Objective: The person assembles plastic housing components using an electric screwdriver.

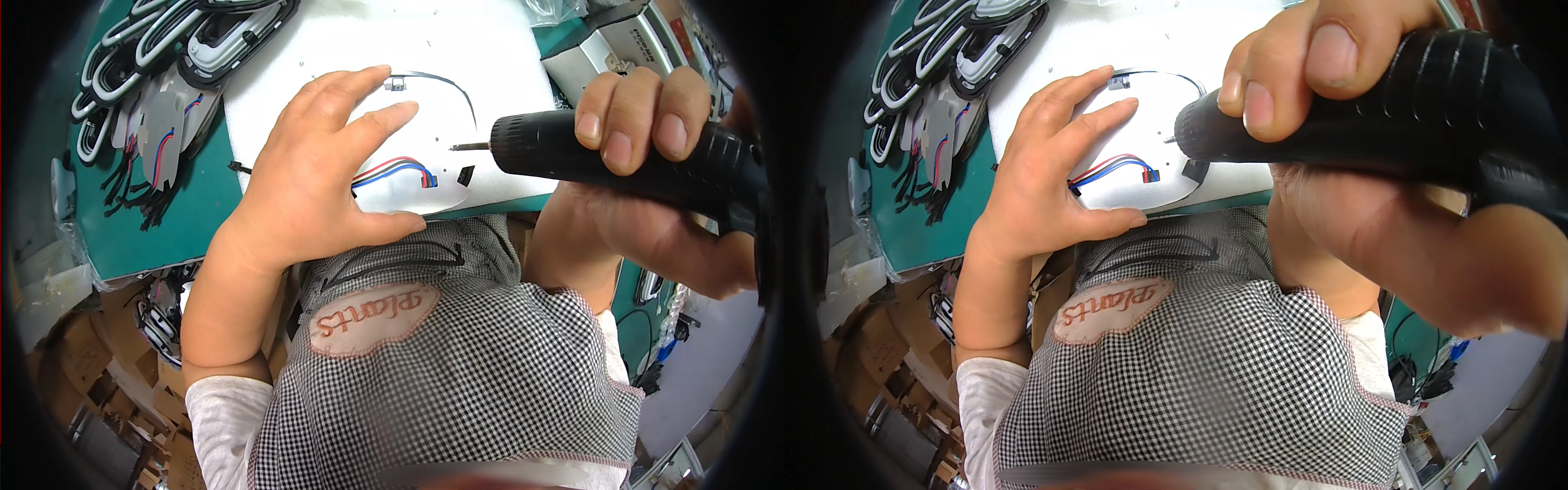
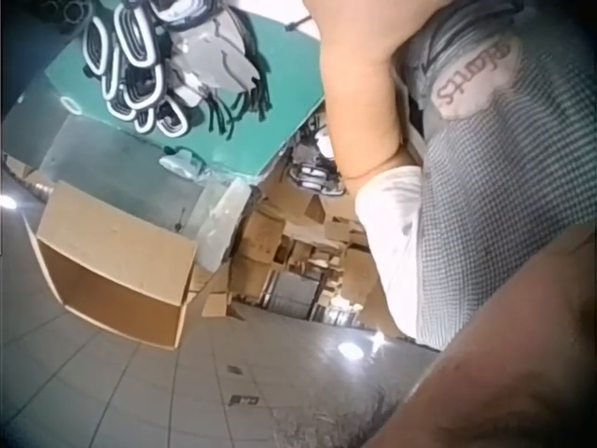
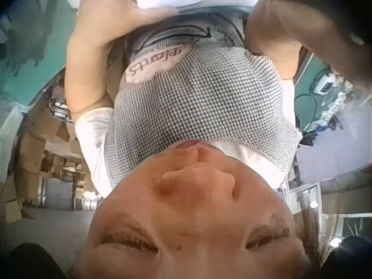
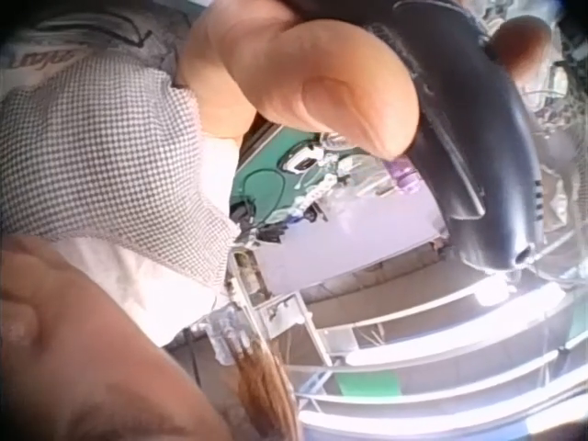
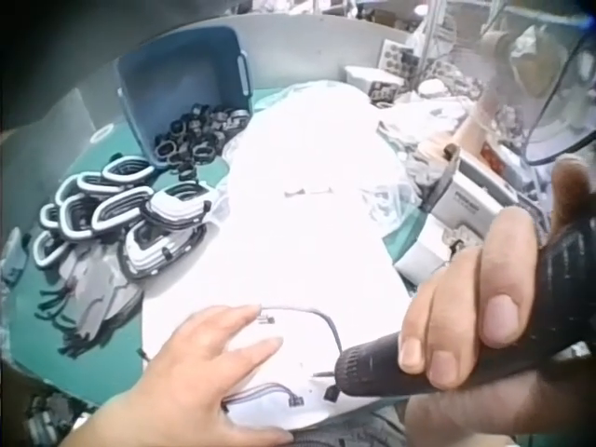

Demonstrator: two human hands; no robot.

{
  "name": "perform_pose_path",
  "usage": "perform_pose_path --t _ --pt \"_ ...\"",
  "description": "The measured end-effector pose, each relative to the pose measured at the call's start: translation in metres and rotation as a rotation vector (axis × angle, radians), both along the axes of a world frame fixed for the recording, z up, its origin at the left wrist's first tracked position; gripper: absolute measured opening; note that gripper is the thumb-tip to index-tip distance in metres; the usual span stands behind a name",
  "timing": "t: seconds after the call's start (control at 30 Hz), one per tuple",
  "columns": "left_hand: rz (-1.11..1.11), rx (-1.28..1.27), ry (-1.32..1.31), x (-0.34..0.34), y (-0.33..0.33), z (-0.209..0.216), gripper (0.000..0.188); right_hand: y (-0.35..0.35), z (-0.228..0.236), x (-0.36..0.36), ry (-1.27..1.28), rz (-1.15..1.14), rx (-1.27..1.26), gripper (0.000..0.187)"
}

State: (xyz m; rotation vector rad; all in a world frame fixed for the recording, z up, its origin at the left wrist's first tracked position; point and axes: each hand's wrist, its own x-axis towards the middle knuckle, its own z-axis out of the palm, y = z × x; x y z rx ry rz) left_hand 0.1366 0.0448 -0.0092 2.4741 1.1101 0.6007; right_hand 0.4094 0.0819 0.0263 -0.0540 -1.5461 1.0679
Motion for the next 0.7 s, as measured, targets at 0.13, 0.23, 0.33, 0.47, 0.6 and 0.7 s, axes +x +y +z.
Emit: perform_pose_path --t 0.13,0.23,0.33,0.47,0.6,0.7 --pt "0.014 -0.005 0.004 0.001 0.001 -0.001 0.090 0.003 0.001 0.013 -0.118 0.078 -0.029 0.099" --pt "0.020 -0.034 0.013 0.000 0.001 0.000 0.090 0.001 0.004 0.010 -0.126 0.036 -0.019 0.101" --pt "0.018 -0.031 0.004 0.000 0.001 -0.001 0.090 -0.002 0.002 0.001 -0.127 -0.013 -0.008 0.105" --pt "0.022 -0.045 0.001 0.000 0.001 -0.001 0.090 -0.002 -0.005 -0.018 -0.126 -0.047 0.009 0.109" --pt "0.028 -0.074 -0.032 0.000 0.001 -0.002 0.090 -0.001 -0.012 -0.033 0.001 -0.078 0.025 0.110" --pt "0.035 -0.075 -0.031 0.000 -0.001 -0.002 0.090 0.011 -0.007 -0.031 -0.128 0.110 0.138 0.109"
